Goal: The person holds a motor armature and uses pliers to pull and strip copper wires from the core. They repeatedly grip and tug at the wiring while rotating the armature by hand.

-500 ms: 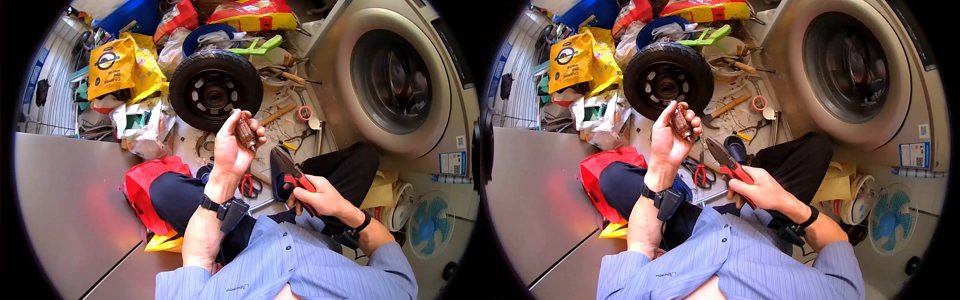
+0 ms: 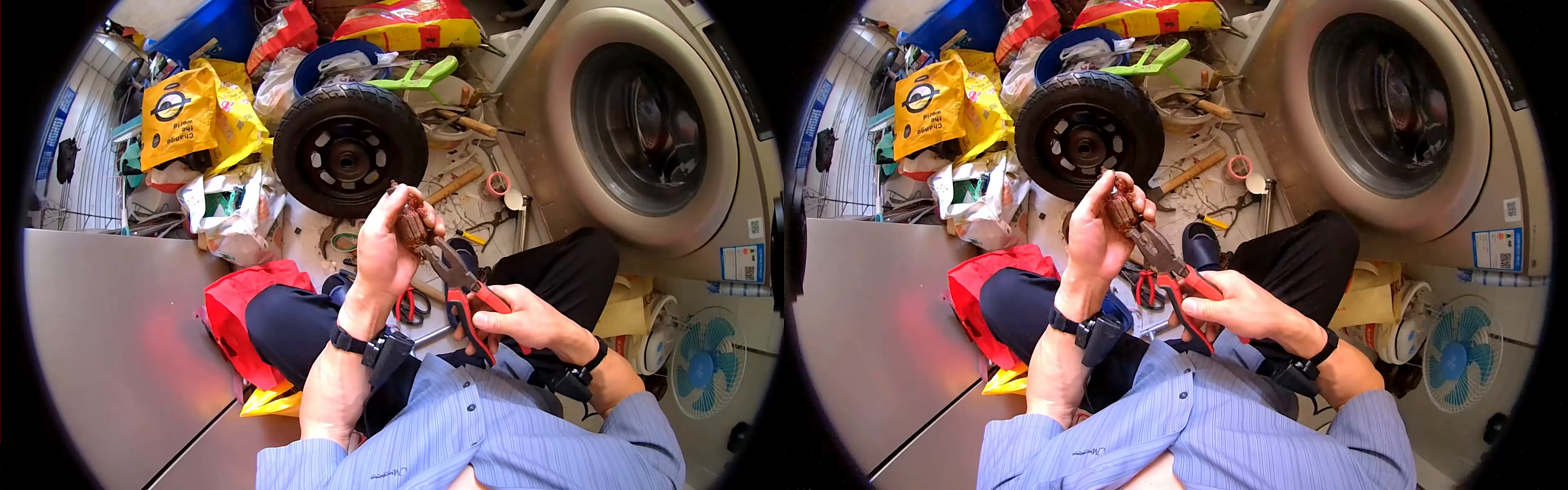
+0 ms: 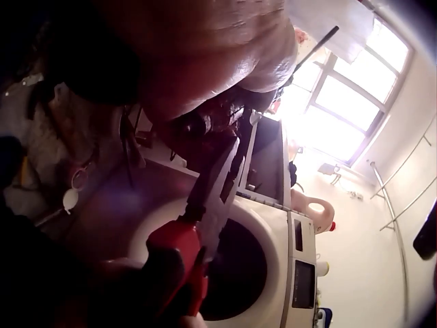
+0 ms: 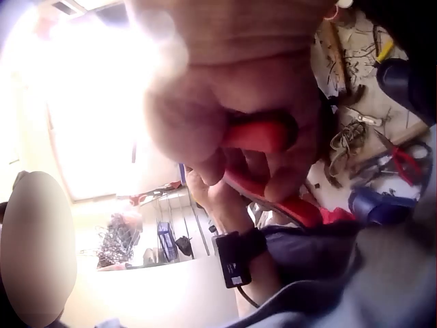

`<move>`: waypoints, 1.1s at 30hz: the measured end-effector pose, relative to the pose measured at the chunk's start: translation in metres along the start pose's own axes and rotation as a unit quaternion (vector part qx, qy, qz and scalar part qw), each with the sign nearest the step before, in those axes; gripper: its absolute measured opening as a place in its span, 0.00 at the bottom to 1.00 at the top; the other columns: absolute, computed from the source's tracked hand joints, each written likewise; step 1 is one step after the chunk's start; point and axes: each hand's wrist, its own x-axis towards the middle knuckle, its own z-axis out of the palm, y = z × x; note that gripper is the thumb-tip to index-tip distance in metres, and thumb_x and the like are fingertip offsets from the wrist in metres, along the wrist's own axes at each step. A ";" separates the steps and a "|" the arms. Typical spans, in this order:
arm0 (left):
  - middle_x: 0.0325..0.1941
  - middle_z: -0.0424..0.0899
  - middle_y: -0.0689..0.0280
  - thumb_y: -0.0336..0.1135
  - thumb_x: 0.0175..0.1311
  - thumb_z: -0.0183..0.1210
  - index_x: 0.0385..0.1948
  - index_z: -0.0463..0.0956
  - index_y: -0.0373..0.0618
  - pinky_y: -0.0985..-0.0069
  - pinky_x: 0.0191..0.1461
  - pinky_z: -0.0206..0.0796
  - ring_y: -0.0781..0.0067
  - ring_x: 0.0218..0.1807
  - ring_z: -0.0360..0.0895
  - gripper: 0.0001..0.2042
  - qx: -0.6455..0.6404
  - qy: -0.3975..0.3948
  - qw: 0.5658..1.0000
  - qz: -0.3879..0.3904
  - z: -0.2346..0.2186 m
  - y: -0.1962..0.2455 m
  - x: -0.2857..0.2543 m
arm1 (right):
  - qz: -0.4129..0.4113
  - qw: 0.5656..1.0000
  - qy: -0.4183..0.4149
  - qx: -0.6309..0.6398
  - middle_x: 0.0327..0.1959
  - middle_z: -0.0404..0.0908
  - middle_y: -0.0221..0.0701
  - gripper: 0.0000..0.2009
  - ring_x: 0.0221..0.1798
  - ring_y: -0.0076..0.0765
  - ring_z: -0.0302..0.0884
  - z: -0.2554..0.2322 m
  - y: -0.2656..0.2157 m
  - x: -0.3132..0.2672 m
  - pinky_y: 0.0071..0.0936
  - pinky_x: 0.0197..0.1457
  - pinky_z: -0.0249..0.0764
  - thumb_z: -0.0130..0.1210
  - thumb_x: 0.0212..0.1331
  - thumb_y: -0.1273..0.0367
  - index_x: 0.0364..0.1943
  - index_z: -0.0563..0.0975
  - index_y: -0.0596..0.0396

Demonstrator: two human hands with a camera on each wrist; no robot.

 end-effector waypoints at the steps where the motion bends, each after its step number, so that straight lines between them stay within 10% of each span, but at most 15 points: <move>1: 0.31 0.80 0.61 0.46 0.79 0.51 0.40 0.78 0.44 0.65 0.45 0.72 0.61 0.38 0.78 0.15 0.033 -0.012 0.999 0.026 0.002 0.000 -0.001 | 0.003 1.000 0.003 -0.007 0.39 0.87 0.32 0.15 0.35 0.23 0.84 -0.002 -0.001 0.001 0.24 0.38 0.81 0.58 0.74 0.60 0.52 0.79 0.59; 16: 0.22 0.77 0.61 0.62 0.80 0.43 0.33 0.74 0.43 0.70 0.36 0.70 0.67 0.26 0.76 0.28 0.215 0.002 0.975 0.055 0.006 -0.003 -0.004 | 0.028 0.999 -0.015 -0.015 0.25 0.79 0.27 0.16 0.24 0.21 0.75 -0.006 0.001 0.006 0.24 0.28 0.72 0.54 0.77 0.57 0.39 0.77 0.57; 26: 0.18 0.73 0.66 0.68 0.75 0.47 0.26 0.73 0.49 0.75 0.21 0.59 0.71 0.18 0.70 0.30 0.012 0.250 0.966 0.071 -0.031 0.011 0.035 | 0.010 0.999 0.029 -0.038 0.21 0.76 0.24 0.16 0.22 0.19 0.71 0.026 0.025 -0.019 0.24 0.27 0.68 0.54 0.77 0.60 0.32 0.76 0.57; 33: 0.30 0.78 0.63 0.61 0.77 0.49 0.33 0.76 0.47 0.74 0.30 0.68 0.63 0.34 0.76 0.25 -0.082 0.084 0.991 -0.067 -0.021 0.003 0.028 | 0.001 0.994 0.104 -0.025 0.29 0.83 0.28 0.14 0.28 0.22 0.81 0.002 0.039 -0.006 0.25 0.32 0.76 0.57 0.74 0.61 0.37 0.78 0.60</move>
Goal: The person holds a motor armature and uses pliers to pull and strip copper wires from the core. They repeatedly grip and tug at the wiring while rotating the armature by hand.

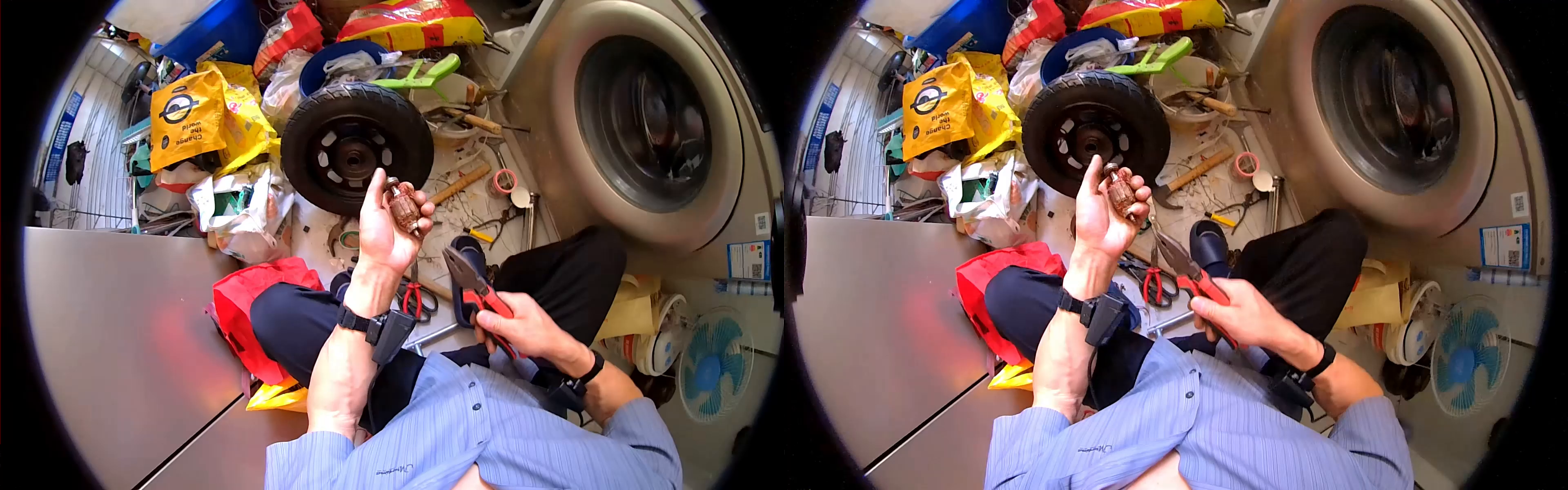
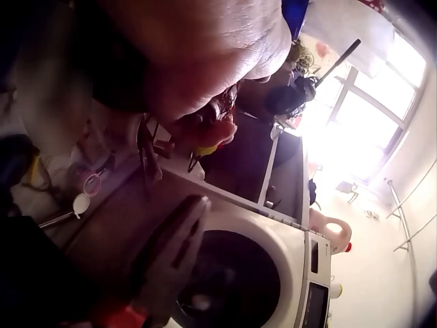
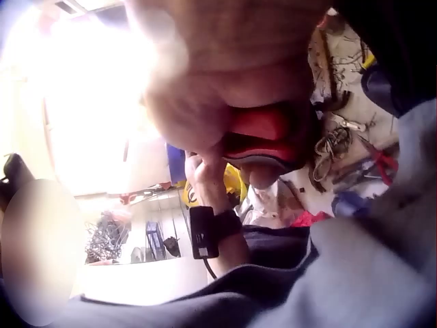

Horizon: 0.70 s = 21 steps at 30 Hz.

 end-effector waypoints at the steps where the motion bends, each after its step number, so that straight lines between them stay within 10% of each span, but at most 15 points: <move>1: 0.33 0.81 0.61 0.58 0.78 0.49 0.34 0.77 0.46 0.72 0.33 0.73 0.61 0.38 0.80 0.23 -0.006 -0.018 1.000 -0.005 -0.006 -0.003 0.000 | -0.005 1.000 -0.006 0.009 0.30 0.84 0.29 0.14 0.28 0.23 0.82 -0.001 -0.005 0.000 0.25 0.33 0.77 0.58 0.74 0.62 0.38 0.78 0.60; 8: 0.44 0.87 0.55 0.43 0.76 0.48 0.44 0.81 0.42 0.56 0.56 0.76 0.50 0.51 0.83 0.16 -0.050 -0.116 0.992 0.003 -0.012 -0.004 -0.004 | -0.099 0.987 0.023 -0.122 0.28 0.83 0.33 0.14 0.31 0.25 0.82 -0.015 -0.017 0.008 0.29 0.37 0.77 0.60 0.70 0.64 0.50 0.78 0.61; 21: 0.46 0.80 0.60 0.23 0.57 0.57 0.52 0.76 0.42 0.63 0.54 0.74 0.57 0.52 0.79 0.18 0.047 -0.143 0.985 0.079 0.007 -0.006 -0.026 | -0.324 0.856 0.183 -0.359 0.43 0.86 0.43 0.20 0.41 0.53 0.85 -0.019 -0.037 0.027 0.39 0.44 0.80 0.63 0.61 0.76 0.58 0.80 0.55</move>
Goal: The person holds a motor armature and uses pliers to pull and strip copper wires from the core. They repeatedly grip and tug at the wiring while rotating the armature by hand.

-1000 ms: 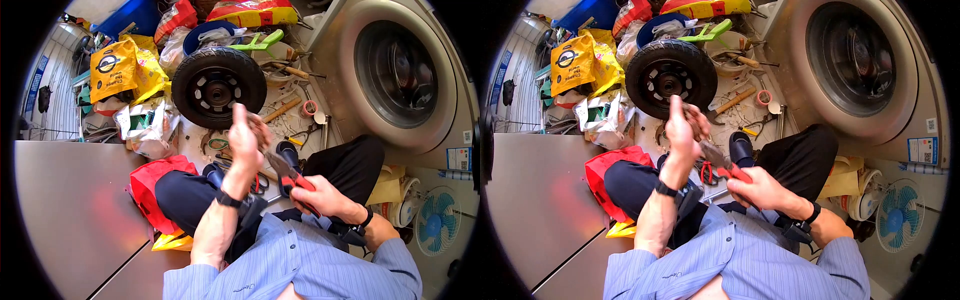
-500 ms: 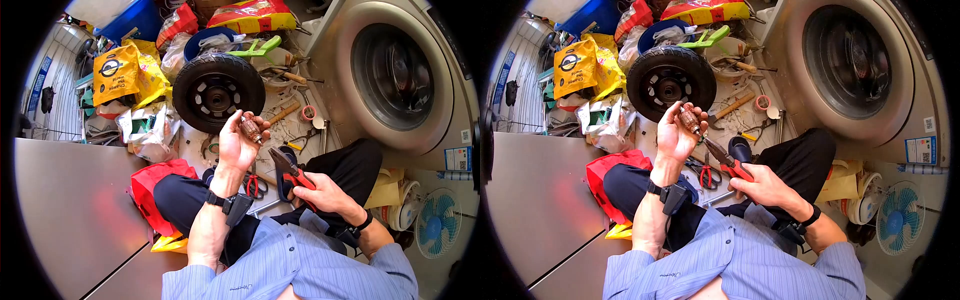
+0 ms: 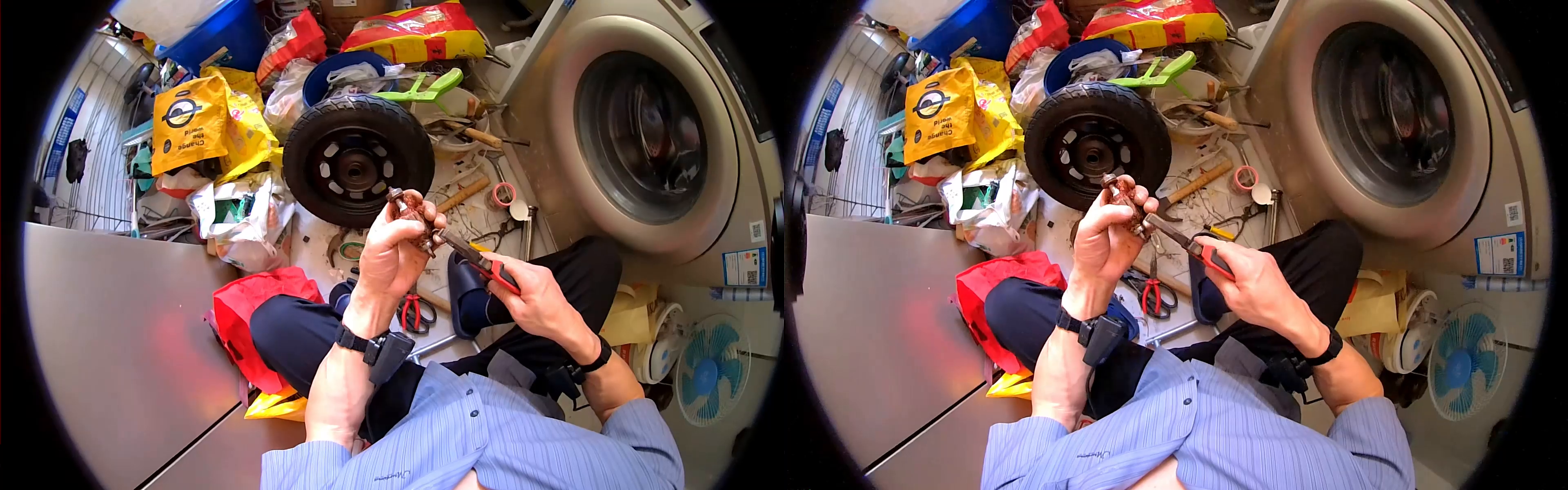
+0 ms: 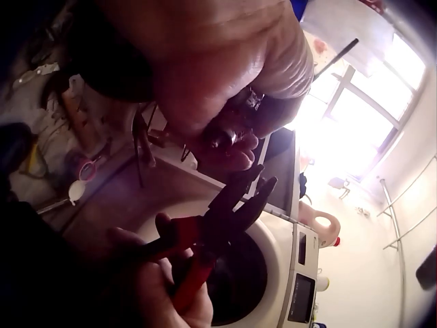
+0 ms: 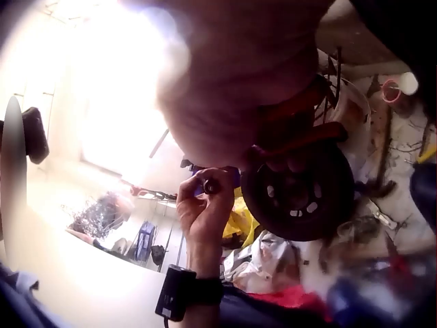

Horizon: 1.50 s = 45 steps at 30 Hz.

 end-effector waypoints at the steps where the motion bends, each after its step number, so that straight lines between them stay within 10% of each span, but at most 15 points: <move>1: 0.46 0.80 0.60 0.21 0.58 0.58 0.52 0.75 0.43 0.66 0.52 0.74 0.59 0.51 0.78 0.18 0.010 -0.014 1.000 0.002 0.001 0.001 -0.002 | 0.000 1.000 -0.001 0.001 0.43 0.86 0.43 0.20 0.41 0.53 0.85 -0.001 -0.001 0.001 0.39 0.44 0.80 0.63 0.61 0.76 0.58 0.80 0.55; 20: 0.45 0.84 0.57 0.41 0.73 0.50 0.44 0.80 0.44 0.56 0.54 0.77 0.52 0.58 0.80 0.13 0.019 0.056 0.998 0.001 0.008 0.009 -0.007 | -0.038 0.995 0.001 -0.090 0.43 0.85 0.46 0.22 0.41 0.55 0.85 -0.008 -0.005 0.025 0.42 0.44 0.82 0.63 0.56 0.78 0.58 0.78 0.58; 22: 0.41 0.84 0.63 0.36 0.70 0.52 0.43 0.79 0.45 0.62 0.47 0.75 0.65 0.48 0.81 0.09 0.012 0.067 0.998 0.007 0.010 0.012 -0.007 | -0.039 0.994 -0.006 -0.104 0.42 0.85 0.45 0.23 0.41 0.55 0.85 -0.008 -0.007 0.025 0.42 0.44 0.82 0.63 0.55 0.78 0.59 0.78 0.58; 45: 0.37 0.84 0.65 0.37 0.77 0.49 0.44 0.77 0.48 0.78 0.22 0.63 0.71 0.32 0.79 0.08 0.019 0.203 0.976 -0.071 0.007 -0.001 -0.015 | -0.198 0.891 0.108 -0.393 0.51 0.77 0.40 0.27 0.54 0.48 0.77 0.006 0.041 0.050 0.42 0.51 0.75 0.59 0.54 0.73 0.63 0.78 0.53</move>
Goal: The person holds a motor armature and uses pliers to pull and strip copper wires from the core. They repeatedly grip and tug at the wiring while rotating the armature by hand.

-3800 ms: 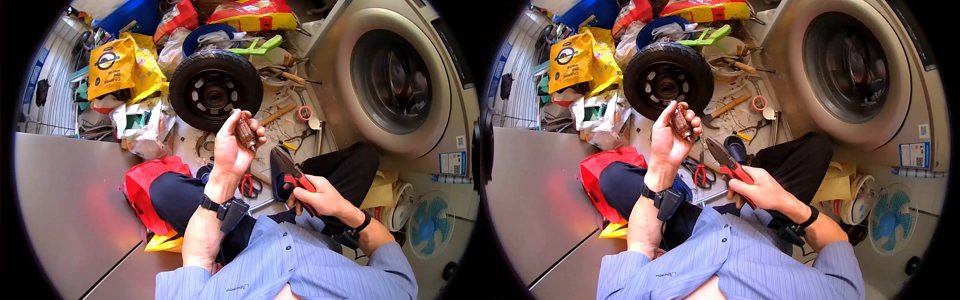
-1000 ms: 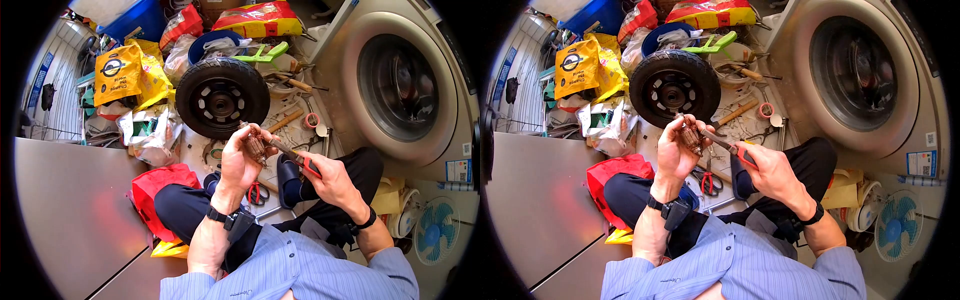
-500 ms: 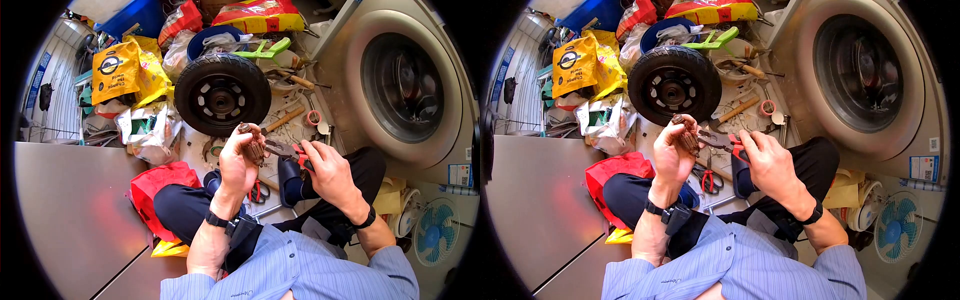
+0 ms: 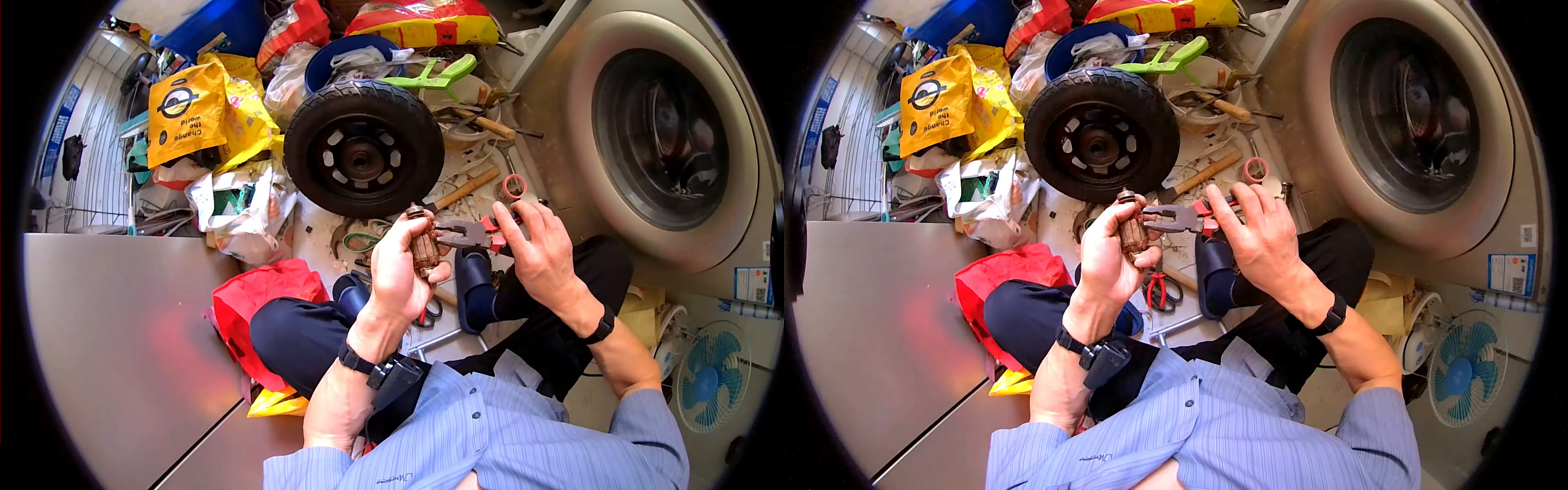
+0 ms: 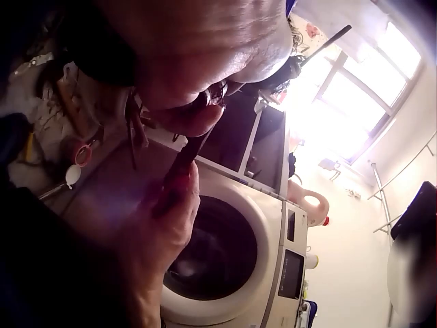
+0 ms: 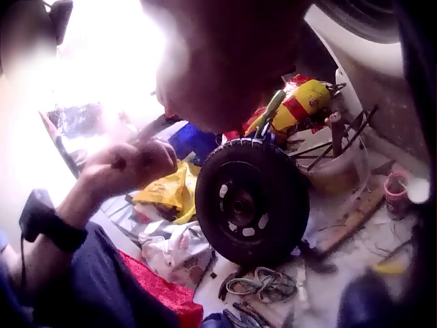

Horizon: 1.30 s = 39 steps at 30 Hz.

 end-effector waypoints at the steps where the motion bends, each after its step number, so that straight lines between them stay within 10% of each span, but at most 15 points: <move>1: 0.37 0.84 0.65 0.37 0.77 0.49 0.44 0.77 0.48 0.78 0.22 0.63 0.71 0.32 0.79 0.08 -0.001 0.000 1.000 0.000 0.000 -0.001 0.001 | -0.007 1.000 0.014 -0.013 0.52 0.77 0.40 0.27 0.55 0.48 0.77 0.001 0.001 0.000 0.42 0.52 0.75 0.60 0.54 0.72 0.63 0.78 0.53; 14: 0.35 0.84 0.61 0.40 0.80 0.46 0.42 0.76 0.47 0.81 0.16 0.58 0.68 0.30 0.77 0.11 -0.020 0.030 0.998 -0.057 0.002 0.003 0.004 | -0.038 0.999 0.011 0.034 0.48 0.77 0.37 0.25 0.49 0.43 0.77 0.022 0.014 0.012 0.39 0.50 0.71 0.61 0.55 0.70 0.61 0.78 0.53; 23: 0.28 0.77 0.65 0.56 0.80 0.47 0.41 0.73 0.48 0.82 0.15 0.51 0.72 0.24 0.74 0.19 0.074 0.011 0.995 -0.068 -0.004 0.011 0.005 | -0.062 0.985 -0.096 0.130 0.32 0.79 0.32 0.13 0.33 0.42 0.80 0.030 0.026 0.017 0.36 0.39 0.73 0.64 0.51 0.71 0.43 0.79 0.52; 32: 0.24 0.74 0.63 0.61 0.80 0.43 0.39 0.76 0.49 0.83 0.11 0.49 0.73 0.20 0.68 0.25 0.090 0.011 0.987 -0.131 -0.023 0.014 0.019 | 0.039 0.848 -0.331 0.412 0.28 0.80 0.44 0.11 0.34 0.59 0.79 0.034 0.035 0.021 0.45 0.35 0.73 0.68 0.61 0.67 0.39 0.77 0.56; 39: 0.21 0.73 0.63 0.61 0.80 0.43 0.38 0.77 0.47 0.81 0.09 0.50 0.75 0.15 0.64 0.26 0.080 0.005 0.982 -0.169 -0.036 0.008 0.026 | 0.082 0.771 -0.416 0.476 0.26 0.80 0.44 0.13 0.27 0.51 0.75 0.032 0.034 0.025 0.42 0.35 0.72 0.66 0.64 0.64 0.39 0.77 0.61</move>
